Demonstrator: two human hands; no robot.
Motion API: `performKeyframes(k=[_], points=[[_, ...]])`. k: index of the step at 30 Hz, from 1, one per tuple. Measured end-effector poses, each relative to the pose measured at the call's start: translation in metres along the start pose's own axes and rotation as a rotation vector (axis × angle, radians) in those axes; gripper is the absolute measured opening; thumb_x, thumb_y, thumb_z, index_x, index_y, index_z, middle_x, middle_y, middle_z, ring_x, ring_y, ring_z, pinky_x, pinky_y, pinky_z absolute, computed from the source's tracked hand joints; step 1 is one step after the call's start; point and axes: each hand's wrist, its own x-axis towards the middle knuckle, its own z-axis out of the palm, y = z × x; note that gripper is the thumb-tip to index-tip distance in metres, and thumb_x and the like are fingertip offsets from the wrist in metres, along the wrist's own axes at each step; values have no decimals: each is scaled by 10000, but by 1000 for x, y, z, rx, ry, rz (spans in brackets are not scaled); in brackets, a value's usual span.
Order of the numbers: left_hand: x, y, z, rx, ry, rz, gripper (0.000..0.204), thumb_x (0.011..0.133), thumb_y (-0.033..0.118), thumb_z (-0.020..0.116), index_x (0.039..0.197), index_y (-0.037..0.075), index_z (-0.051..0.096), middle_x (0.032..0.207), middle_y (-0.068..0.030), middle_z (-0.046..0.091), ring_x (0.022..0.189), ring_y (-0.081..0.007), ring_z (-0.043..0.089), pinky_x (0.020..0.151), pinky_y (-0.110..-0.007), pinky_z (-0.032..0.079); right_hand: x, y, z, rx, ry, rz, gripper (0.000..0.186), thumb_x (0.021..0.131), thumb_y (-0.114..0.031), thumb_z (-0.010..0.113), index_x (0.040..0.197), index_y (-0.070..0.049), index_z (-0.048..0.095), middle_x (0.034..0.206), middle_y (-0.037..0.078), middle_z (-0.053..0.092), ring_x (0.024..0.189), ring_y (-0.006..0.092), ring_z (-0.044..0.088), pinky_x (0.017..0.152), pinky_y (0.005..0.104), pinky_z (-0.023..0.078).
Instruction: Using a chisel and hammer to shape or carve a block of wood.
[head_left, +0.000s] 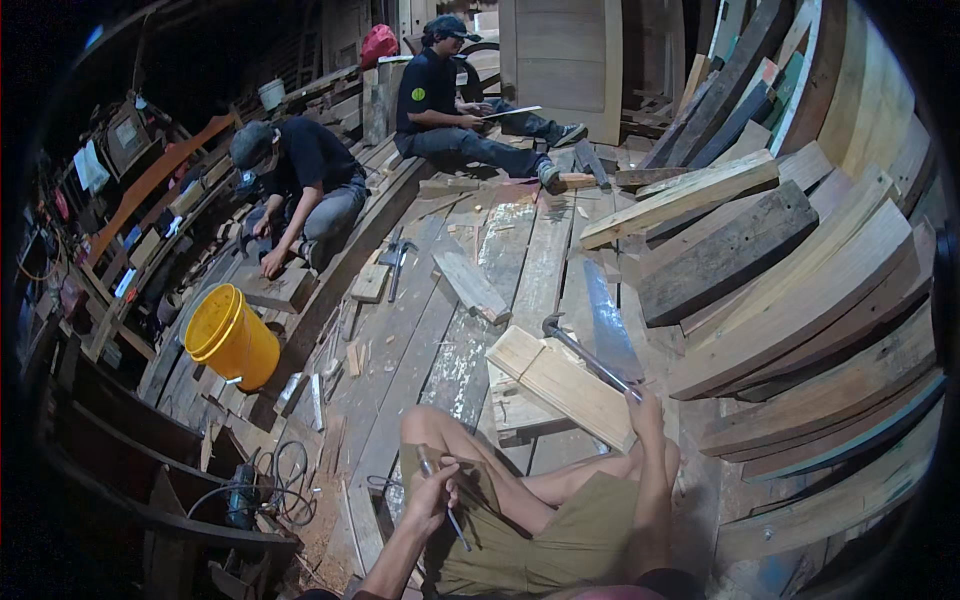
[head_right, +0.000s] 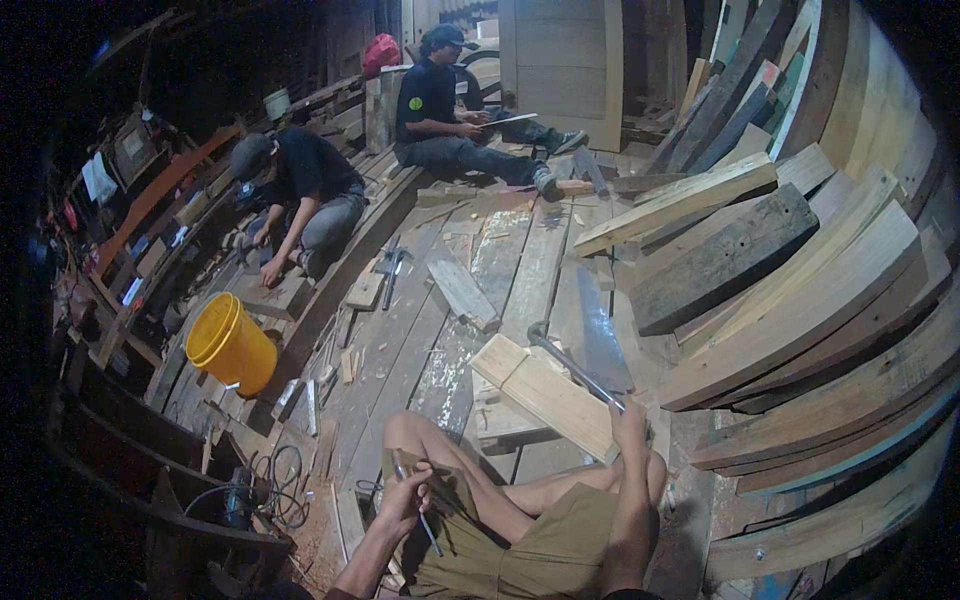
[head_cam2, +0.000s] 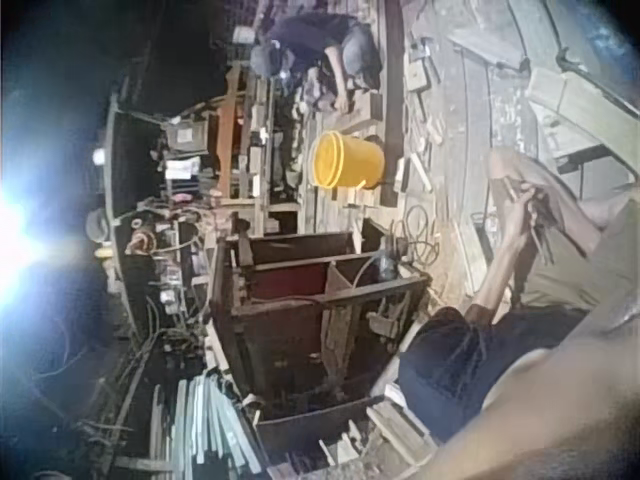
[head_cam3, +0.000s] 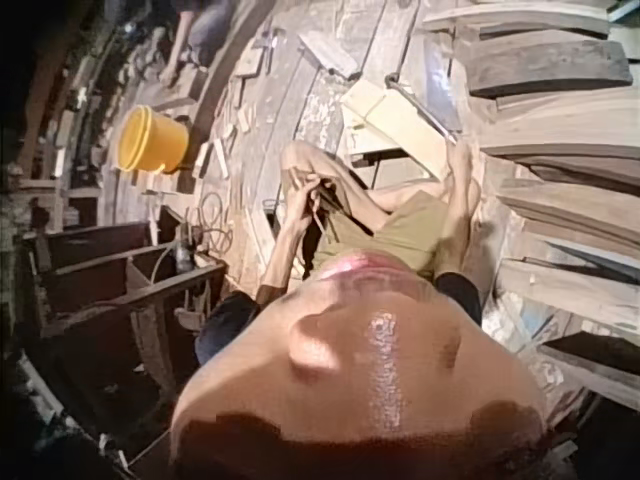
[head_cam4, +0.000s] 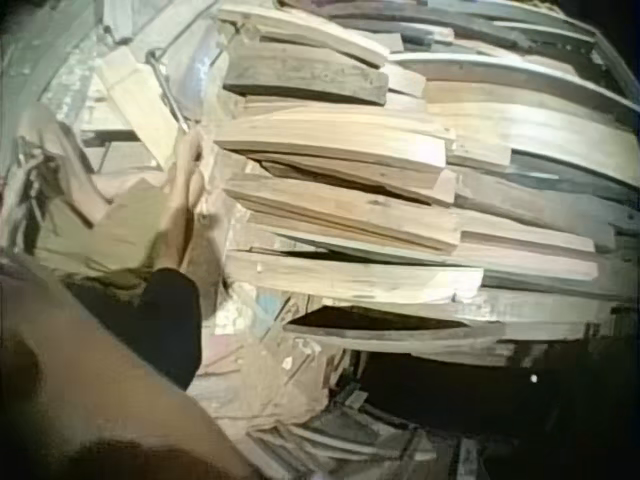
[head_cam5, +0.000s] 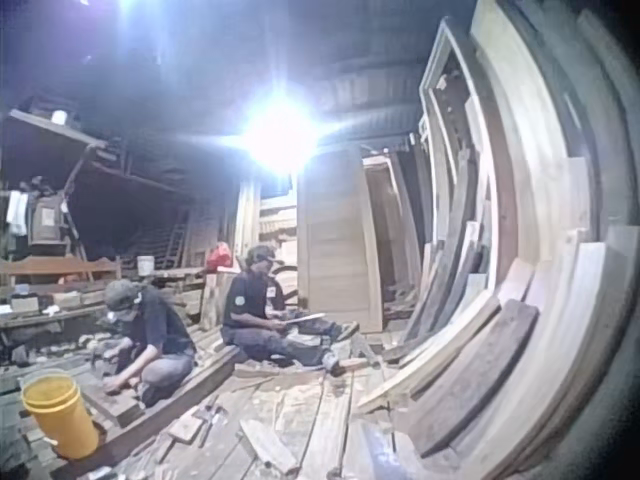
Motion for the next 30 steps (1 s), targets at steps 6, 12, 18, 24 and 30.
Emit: performKeyframes(k=[6, 12, 18, 24, 30], points=[[31, -3, 16, 109, -147, -32, 149, 850, 86, 628, 963, 84, 530, 547, 25, 422, 420, -118, 432, 372, -247, 343, -4, 28, 16, 196, 376, -118, 217, 859, -167, 569, 992, -14, 647, 943, 220, 638, 913, 381, 602, 799, 435, 455], [107, -26, 32, -209, -377, -184, 148, 894, 131, 590, 1001, 87, 497, 524, 28, 360, 454, -100, 410, 395, -231, 333, -6, 26, -6, 551, 445, 77, 268, 866, -76, 601, 1106, 33, 555, 991, 151, 610, 952, 213, 573, 778, 309, 470], [107, -35, 33, -188, -396, -191, 150, 914, 141, 559, 1040, 95, 490, 533, 11, 389, 471, -114, 444, 384, -245, 368, 4, 98, -7, 904, 508, -20, 412, 801, 52, 622, 1199, 5, 530, 1073, 93, 553, 952, 167, 553, 798, 241, 456], [104, -37, 30, -112, -421, -84, 87, 922, 137, 545, 978, 85, 503, 528, 3, 410, 476, -123, 468, 380, -252, 399, -7, 50, -13, 989, 323, -39, 383, 794, 51, 633, 1167, 30, 549, 1031, 91, 586, 1011, 186, 565, 835, 254, 469], [106, -37, 30, -61, -390, -64, 81, 909, 118, 564, 914, 61, 506, 523, 4, 434, 439, -130, 479, 384, -265, 419, -8, 49, -12, 760, 373, 54, 357, 761, 114, 602, 1107, 34, 567, 1088, 100, 599, 1031, 219, 572, 919, 315, 447]])
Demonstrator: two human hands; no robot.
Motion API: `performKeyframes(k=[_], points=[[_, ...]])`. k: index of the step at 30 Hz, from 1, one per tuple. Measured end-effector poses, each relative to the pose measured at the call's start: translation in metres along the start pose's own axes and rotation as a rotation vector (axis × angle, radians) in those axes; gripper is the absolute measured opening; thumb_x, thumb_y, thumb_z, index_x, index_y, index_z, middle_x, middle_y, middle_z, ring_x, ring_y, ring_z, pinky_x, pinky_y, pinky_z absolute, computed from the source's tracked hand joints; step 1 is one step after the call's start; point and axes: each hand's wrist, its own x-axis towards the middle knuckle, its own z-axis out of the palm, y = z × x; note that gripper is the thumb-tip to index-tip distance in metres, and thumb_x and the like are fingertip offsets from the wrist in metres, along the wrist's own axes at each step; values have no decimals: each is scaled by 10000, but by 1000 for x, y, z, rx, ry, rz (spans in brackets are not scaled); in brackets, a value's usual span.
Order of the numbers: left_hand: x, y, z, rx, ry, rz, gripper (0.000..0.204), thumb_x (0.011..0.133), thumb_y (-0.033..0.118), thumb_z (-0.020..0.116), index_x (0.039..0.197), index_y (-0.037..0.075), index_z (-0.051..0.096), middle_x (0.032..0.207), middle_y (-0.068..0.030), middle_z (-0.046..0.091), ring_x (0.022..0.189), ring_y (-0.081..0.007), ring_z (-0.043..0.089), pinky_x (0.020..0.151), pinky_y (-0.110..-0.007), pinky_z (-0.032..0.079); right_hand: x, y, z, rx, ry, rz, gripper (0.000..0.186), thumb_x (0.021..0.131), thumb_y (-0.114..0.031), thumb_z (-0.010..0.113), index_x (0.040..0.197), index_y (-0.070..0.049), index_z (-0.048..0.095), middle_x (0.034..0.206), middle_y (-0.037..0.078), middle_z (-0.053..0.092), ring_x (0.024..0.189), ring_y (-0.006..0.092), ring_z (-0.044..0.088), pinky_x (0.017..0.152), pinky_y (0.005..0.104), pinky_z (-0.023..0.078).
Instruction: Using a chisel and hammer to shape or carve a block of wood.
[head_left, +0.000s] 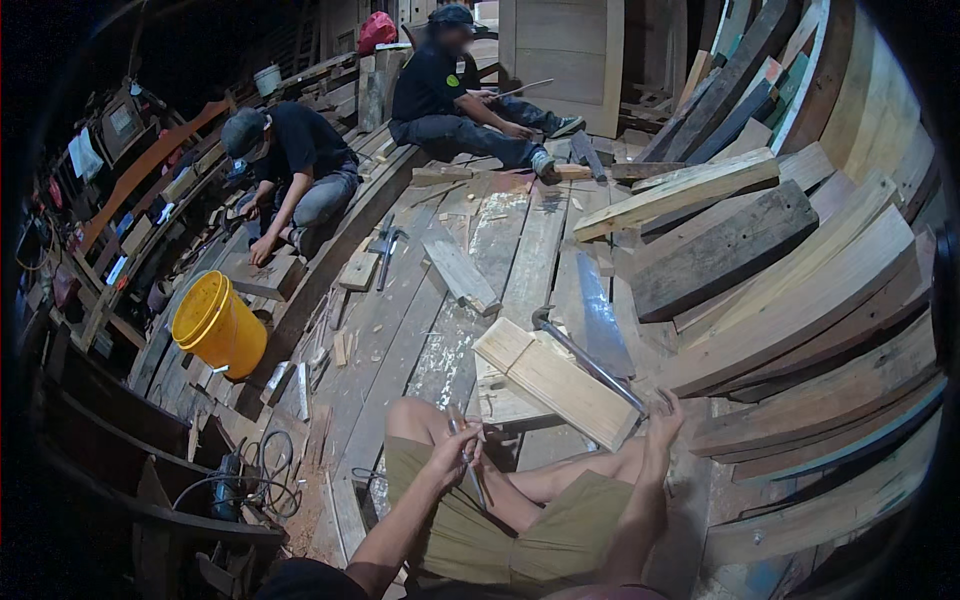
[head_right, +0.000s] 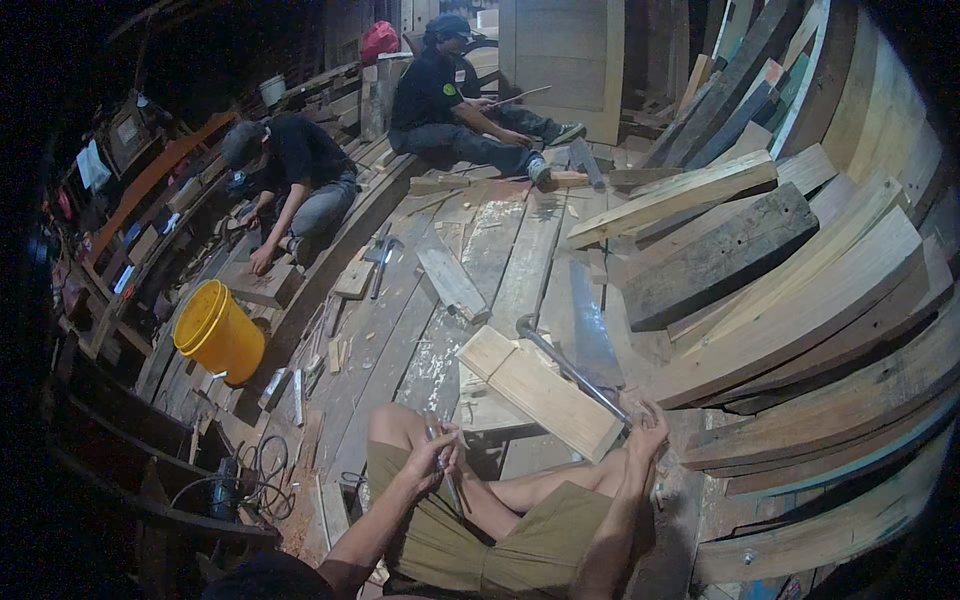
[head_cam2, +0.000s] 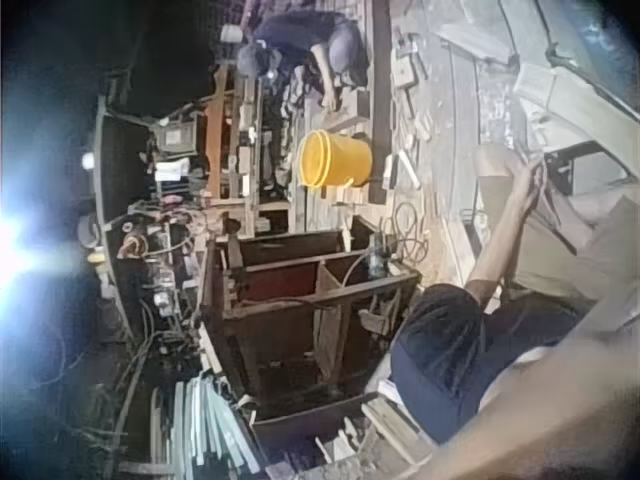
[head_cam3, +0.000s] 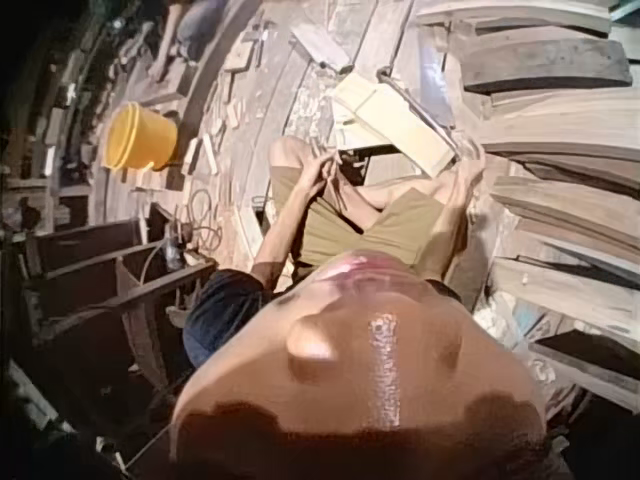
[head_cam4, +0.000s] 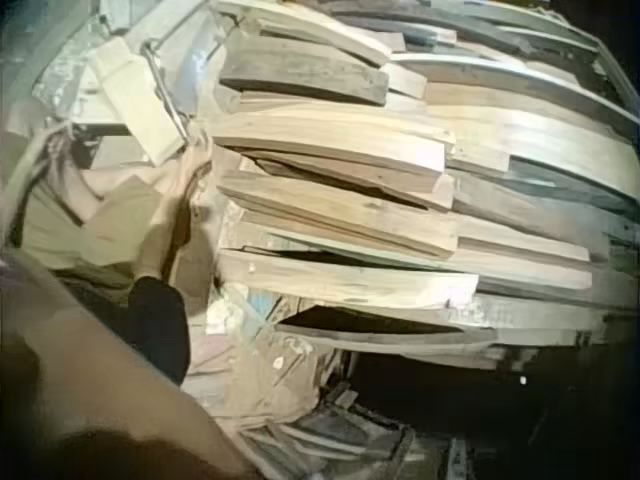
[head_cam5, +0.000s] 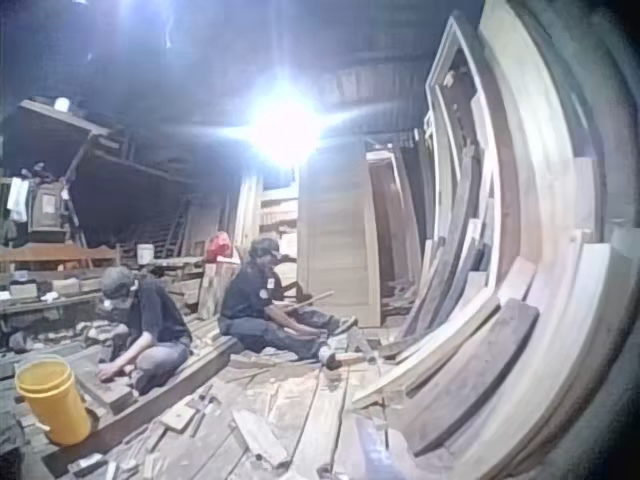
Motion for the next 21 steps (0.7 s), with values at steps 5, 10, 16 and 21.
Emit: performKeyframes(k=[5, 10, 16, 21], points=[[2, -4, -4, -28, -30, 14, 179, 893, 104, 580, 1041, 37, 505, 539, -8, 447, 447, -137, 490, 379, -270, 426, 1, 8, 3, 131, 17, -23, 339, 766, 81, 579, 1099, 23, 583, 1108, 100, 592, 1091, 229, 541, 952, 328, 420], [4, -6, -3, 2, -20, 6, 208, 885, 106, 590, 1064, 41, 508, 558, -17, 481, 441, -133, 493, 379, -270, 432, 4, 11, -3, 56, -37, 76, 279, 772, 3, 619, 1047, 42, 597, 1031, 115, 611, 973, 184, 574, 869, 285, 449], [7, -6, -4, 9, -18, 12, 185, 877, 104, 597, 1027, 34, 513, 529, -10, 438, 436, -138, 493, 373, -273, 435, 3, 9, -3, 36, 6, 111, 299, 750, 26, 633, 1046, 41, 592, 997, 111, 619, 916, 167, 589, 802, 269, 468], [7, -6, -3, 2, 4, 10, 132, 871, 99, 604, 944, 16, 532, 543, -22, 461, 432, -138, 491, 375, -276, 443, 5, 18, -2, 28, 112, 11, 344, 717, 101, 586, 1057, 45, 589, 959, 109, 620, 871, 171, 588, 760, 251, 471]])
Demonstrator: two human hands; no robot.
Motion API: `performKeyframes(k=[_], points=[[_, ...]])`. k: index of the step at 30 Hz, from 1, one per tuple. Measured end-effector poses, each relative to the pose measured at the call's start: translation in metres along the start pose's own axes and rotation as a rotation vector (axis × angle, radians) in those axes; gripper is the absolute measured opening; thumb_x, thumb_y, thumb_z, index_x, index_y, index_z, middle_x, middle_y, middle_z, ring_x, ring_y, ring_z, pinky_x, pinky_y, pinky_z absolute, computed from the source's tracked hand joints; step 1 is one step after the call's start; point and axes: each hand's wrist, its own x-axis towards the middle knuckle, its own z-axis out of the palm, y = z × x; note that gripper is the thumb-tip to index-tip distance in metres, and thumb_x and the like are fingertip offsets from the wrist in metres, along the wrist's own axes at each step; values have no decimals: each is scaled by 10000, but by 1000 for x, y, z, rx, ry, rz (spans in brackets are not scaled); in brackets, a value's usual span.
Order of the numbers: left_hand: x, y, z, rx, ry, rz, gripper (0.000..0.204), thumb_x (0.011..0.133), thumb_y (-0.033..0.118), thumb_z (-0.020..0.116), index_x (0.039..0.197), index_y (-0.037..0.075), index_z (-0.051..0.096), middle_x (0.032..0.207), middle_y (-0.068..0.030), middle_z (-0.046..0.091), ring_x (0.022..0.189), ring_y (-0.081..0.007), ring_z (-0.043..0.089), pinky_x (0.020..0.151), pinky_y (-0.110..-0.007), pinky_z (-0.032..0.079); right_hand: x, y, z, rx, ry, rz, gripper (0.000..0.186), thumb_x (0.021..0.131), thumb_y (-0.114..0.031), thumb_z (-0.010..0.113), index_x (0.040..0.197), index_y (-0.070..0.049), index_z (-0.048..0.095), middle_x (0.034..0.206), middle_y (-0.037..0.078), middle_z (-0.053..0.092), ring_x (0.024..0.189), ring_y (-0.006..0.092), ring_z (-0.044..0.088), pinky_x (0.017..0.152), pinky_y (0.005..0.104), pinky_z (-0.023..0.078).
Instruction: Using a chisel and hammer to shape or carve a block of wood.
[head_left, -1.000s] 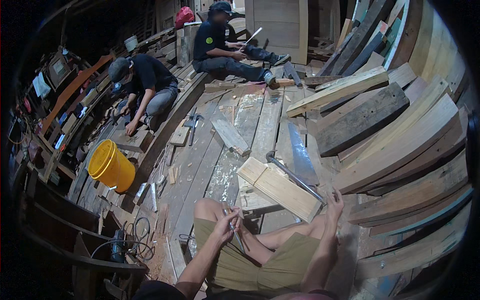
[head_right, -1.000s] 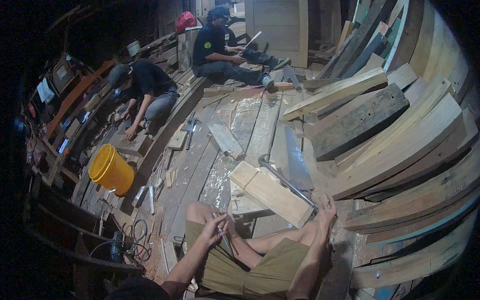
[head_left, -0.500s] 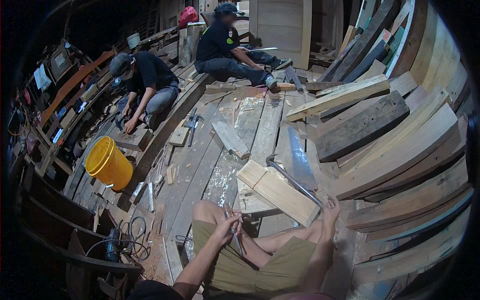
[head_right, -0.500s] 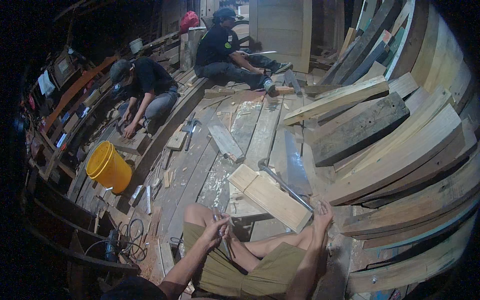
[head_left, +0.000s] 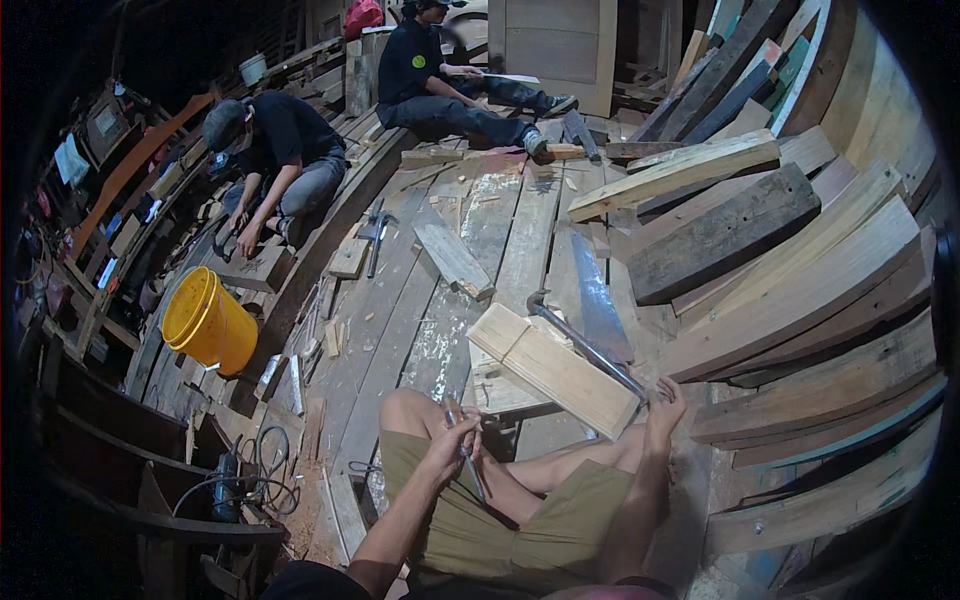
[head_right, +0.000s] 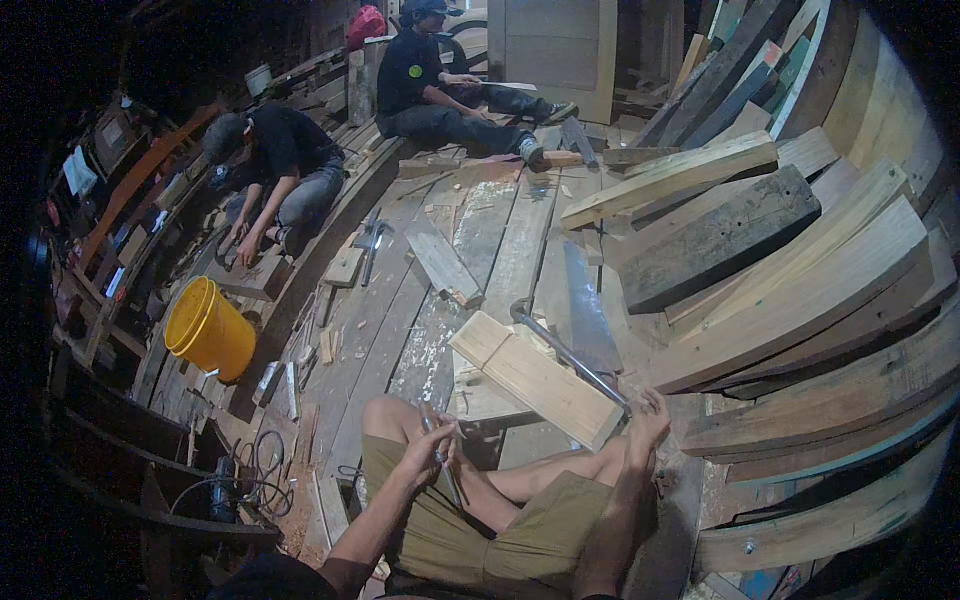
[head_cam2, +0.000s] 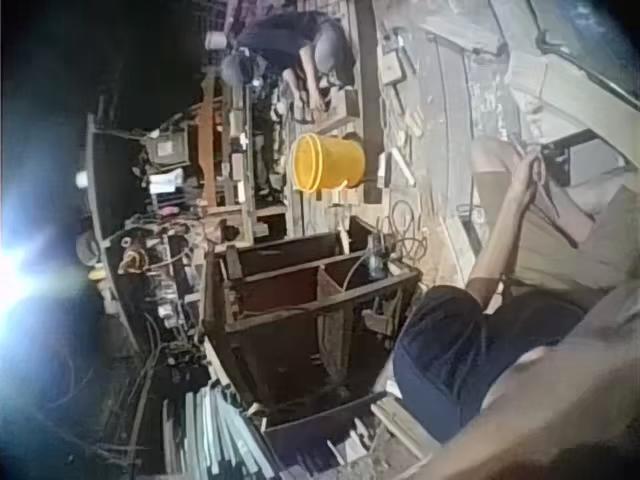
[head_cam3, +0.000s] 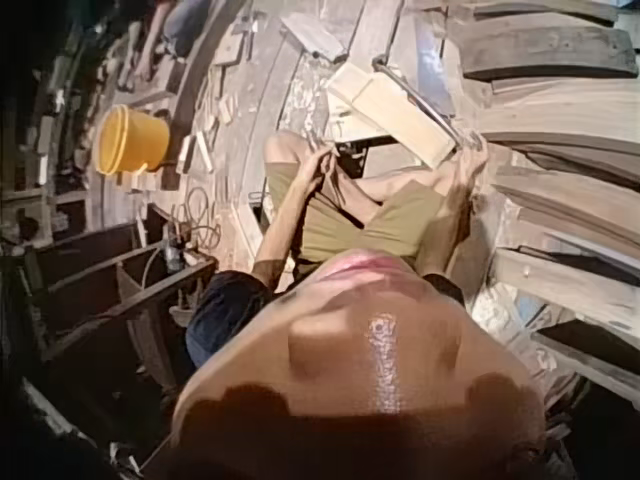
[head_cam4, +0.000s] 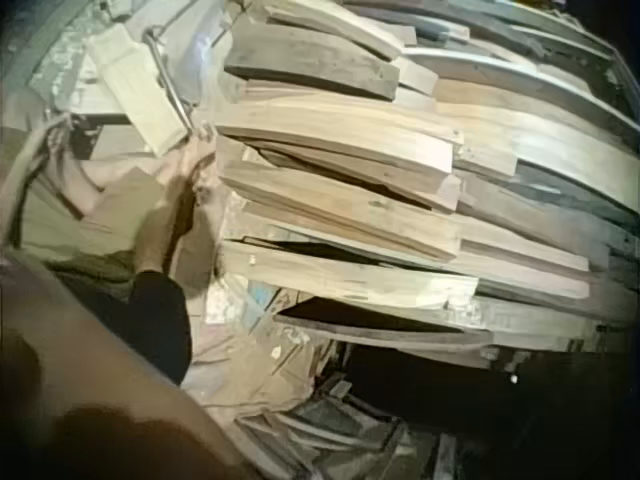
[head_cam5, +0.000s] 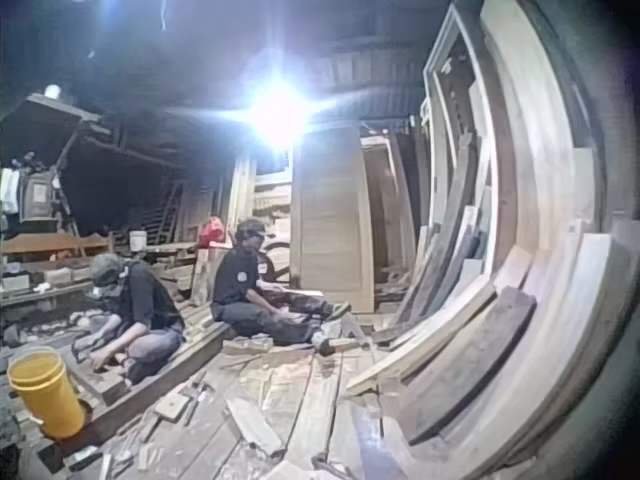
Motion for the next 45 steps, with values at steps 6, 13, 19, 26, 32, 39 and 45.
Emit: performKeyframes(k=[6, 13, 19, 26, 32, 39, 45], points=[[-3, 4, 5, 71, 0, 33, 87, 902, 115, 563, 938, 43, 531, 529, 7, 439, 443, -121, 482, 390, -255, 435, 1, 1, -1, 20, -23, 8, 403, 709, 108, 562, 1108, 57, 591, 993, 129, 629, 909, 163, 588, 789, 236, 457], [-5, 1, 2, 8, 5, 7, 161, 867, 107, 621, 979, 24, 541, 531, -10, 472, 414, -131, 490, 363, -262, 429, 1, 2, -5, -1, -107, 44, 418, 734, 103, 580, 1149, 63, 553, 1040, 91, 590, 907, 167, 561, 782, 255, 455], [-6, 0, -4, -8, -5, 25, 206, 867, 101, 614, 1026, 22, 511, 558, -24, 478, 420, -130, 480, 364, -267, 426, 2, 10, -6, -29, -32, -28, 333, 743, 88, 592, 1076, 73, 583, 1018, 125, 620, 939, 176, 594, 820, 255, 469], [3, -2, 2, 51, 23, -46, 186, 872, 102, 601, 1012, 13, 518, 576, -23, 479, 413, -125, 465, 364, -266, 428, -2, -13, -2, -53, -9, -15, 339, 778, 53, 574, 1116, 65, 583, 1050, 121, 615, 961, 159, 576, 843, 263, 455], [-3, 6, 13, 85, 86, 30, 210, 870, 76, 591, 1041, 19, 485, 524, -27, 435, 379, -139, 422, 344, -273, 403, 7, 13, 7, -58, -227, 69, 279, 841, -2, 599, 1112, 59, 583, 1058, 120, 639, 986, 175, 591, 875, 279, 459], [-1, 3, 12, 116, 46, -3, 222, 875, 108, 591, 1048, 29, 476, 518, -6, 414, 417, -135, 469, 349, -272, 410, 6, 27, 3, -99, -262, 36, 192, 871, -7, 560, 1044, 47, 622, 989, 127, 665, 944, 184, 626, 851, 279, 474], [-4, 7, 14, 92, 25, 14, 178, 884, 106, 584, 1018, 29, 497, 517, -1, 409, 416, -133, 464, 351, -272, 410, 6, 34, 7, -150, -280, 63, 207, 894, -71, 544, 1046, 43, 625, 955, 114, 664, 905, 155, 614, 801, 266, 469]])
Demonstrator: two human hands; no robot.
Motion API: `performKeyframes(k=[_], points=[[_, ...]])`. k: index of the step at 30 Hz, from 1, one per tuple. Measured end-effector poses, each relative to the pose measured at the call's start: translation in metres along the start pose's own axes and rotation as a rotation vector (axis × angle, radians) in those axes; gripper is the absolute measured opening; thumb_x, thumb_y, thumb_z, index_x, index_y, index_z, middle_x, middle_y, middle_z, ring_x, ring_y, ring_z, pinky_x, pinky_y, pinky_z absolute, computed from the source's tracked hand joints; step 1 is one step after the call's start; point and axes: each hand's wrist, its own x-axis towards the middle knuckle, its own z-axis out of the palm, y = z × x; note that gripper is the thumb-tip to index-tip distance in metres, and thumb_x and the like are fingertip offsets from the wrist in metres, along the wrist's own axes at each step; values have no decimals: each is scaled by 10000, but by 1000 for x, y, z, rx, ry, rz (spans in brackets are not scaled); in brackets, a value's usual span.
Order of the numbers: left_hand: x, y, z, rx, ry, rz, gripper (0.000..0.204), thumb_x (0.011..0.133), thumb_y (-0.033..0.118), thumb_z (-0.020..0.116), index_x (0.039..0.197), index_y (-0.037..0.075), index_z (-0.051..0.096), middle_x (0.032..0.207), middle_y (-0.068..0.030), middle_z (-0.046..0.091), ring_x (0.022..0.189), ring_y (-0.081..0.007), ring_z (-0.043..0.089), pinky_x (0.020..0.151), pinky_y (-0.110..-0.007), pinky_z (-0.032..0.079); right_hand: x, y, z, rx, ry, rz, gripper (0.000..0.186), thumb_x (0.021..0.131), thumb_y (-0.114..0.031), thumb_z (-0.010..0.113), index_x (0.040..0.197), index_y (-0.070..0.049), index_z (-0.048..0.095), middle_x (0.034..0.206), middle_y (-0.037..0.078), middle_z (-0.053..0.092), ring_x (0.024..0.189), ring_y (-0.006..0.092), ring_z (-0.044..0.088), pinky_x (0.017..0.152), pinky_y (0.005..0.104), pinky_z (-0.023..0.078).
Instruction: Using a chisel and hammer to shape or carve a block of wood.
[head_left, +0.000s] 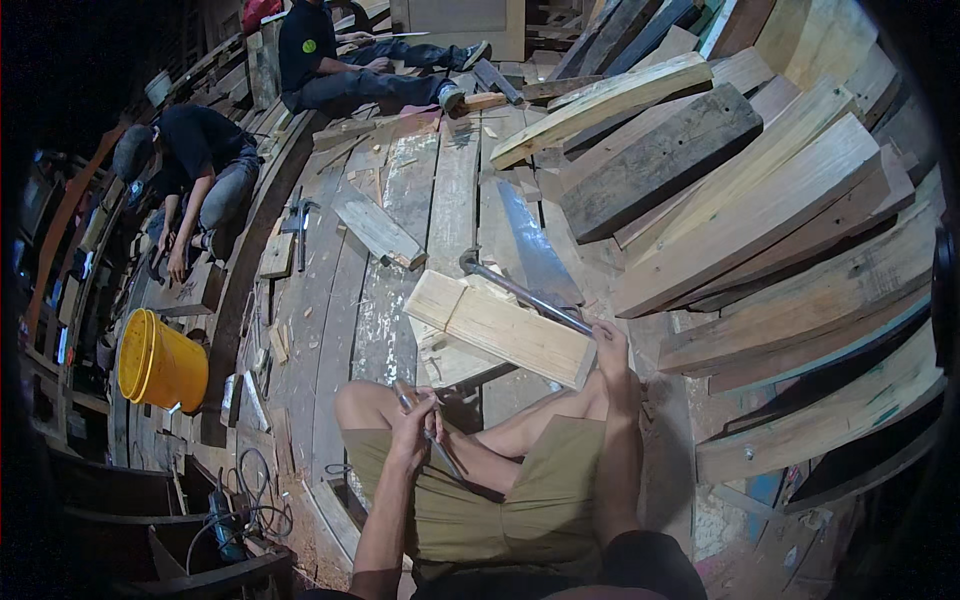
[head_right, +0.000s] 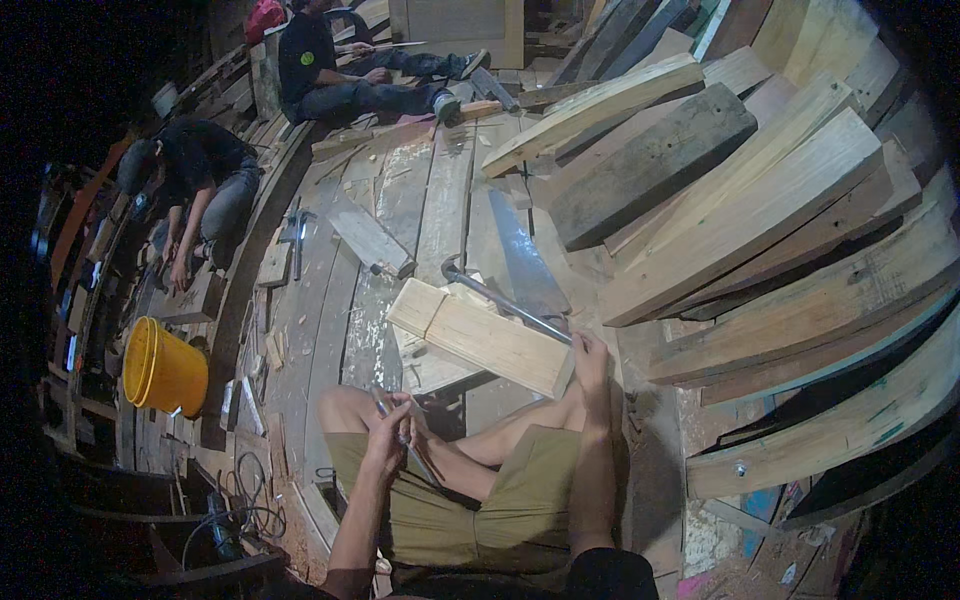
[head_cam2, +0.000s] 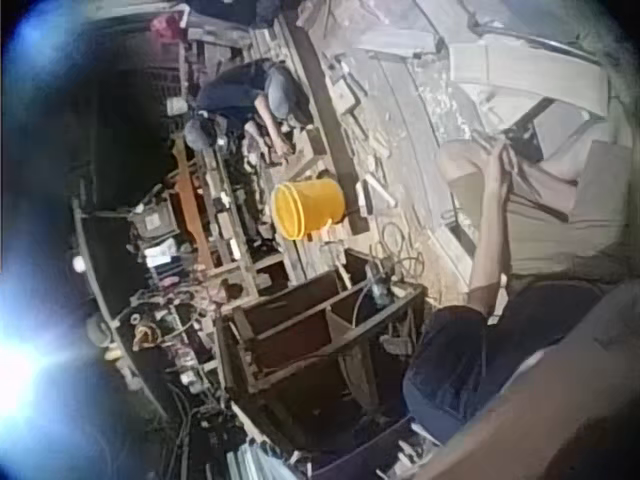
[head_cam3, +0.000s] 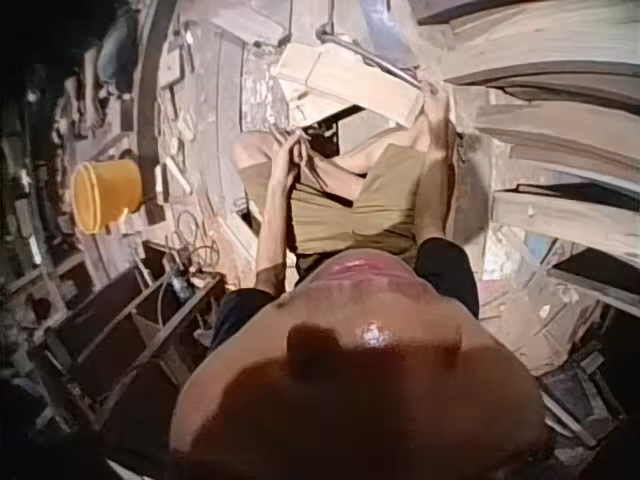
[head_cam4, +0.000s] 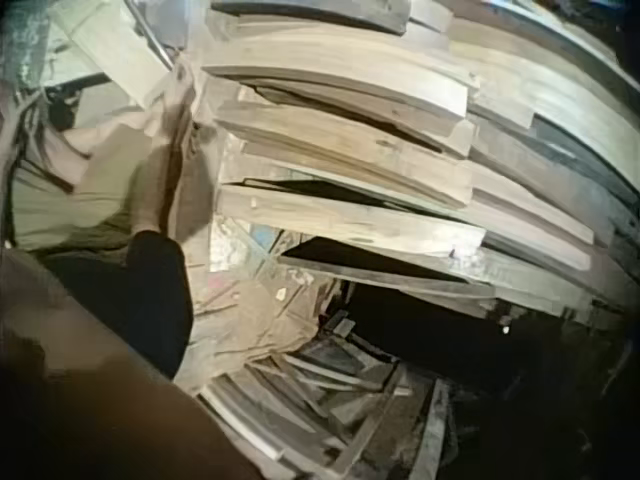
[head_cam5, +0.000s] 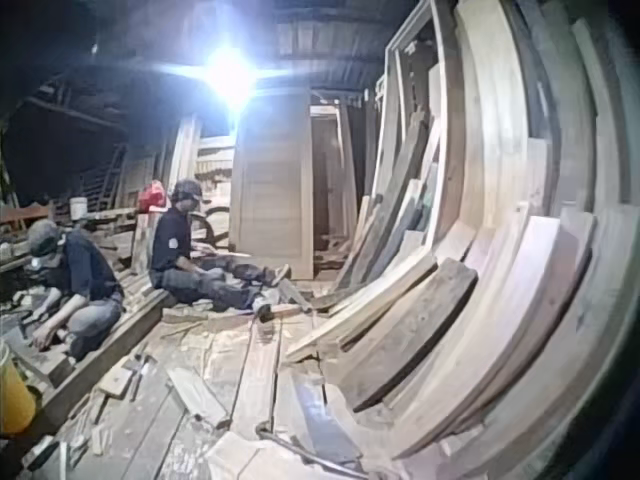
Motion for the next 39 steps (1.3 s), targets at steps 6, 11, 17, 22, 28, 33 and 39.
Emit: performKeyframes(k=[6, 11, 17, 22, 28, 33, 39], points=[[0, 1, 0, 1, -11, 21, 211, 864, 114, 615, 1030, 53, 501, 508, 2, 401, 404, -124, 429, 343, -263, 399, -2, -10, 3, -65, -3, 44, 224, 898, -90, 547, 1061, 43, 624, 977, 117, 670, 938, 152, 604, 840, 276, 452], [-1, 0, -2, -4, 5, 19, 237, 873, 99, 596, 1066, 40, 472, 489, -9, 389, 388, -147, 425, 340, -282, 397, -9, -18, 4, -82, -16, 6, 249, 901, -131, 548, 1067, 40, 620, 969, 133, 673, 916, 168, 617, 825, 286, 458], [-1, -4, 3, 2, 12, -2, 185, 869, 114, 608, 993, 27, 502, 522, -17, 426, 416, -136, 446, 372, -282, 412, -3, 1, -8, -222, 36, -62, 303, 894, -238, 563, 1053, 12, 629, 962, 177, 672, 950, 239, 644, 815, 330, 472], [-5, 22, 18, -44, 67, -66, 182, 869, 189, 622, 808, 76, 494, 491, 29, 361, 381, -102, 368, 352, -246, 300, 7, -63, 30, -286, -156, -192, 287, 885, -170, 591, 1078, 41, 614, 970, 145, 659, 892, 194, 614, 811, 311, 471], [38, 70, 40, 14, -68, 36, 380, 883, 431, 547, 678, 132, 431, 462, 28, 295, 375, -118, 341, 369, -244, 295, 43, -98, 48, -894, -397, -237, 323, 894, -274, 580, 1024, 17, 632, 788, 126, 655, 758, 196, 622, 699, 325, 478], [96, 89, 42, 92, 116, 295, 298, 862, 246, 626, 668, 90, 465, 474, 24, 381, 365, -78, 361, 346, -254, 283, 74, -101, 70, -667, -719, 113, 382, 878, -345, 593, 848, 32, 647, 654, 77, 597, 626, 159, 537, 601, 323, 435], [162, 94, 1, 716, 400, 573, 236, 805, 190, 666, 732, -19, 587, 582, -75, 565, 516, -160, 541, 496, -323, 413, 64, -113, 96, -692, -772, 33, 507, 872, -412, 595, 1024, 72, 584, 811, 136, 602, 754, 188, 536, 698, 345, 448]])
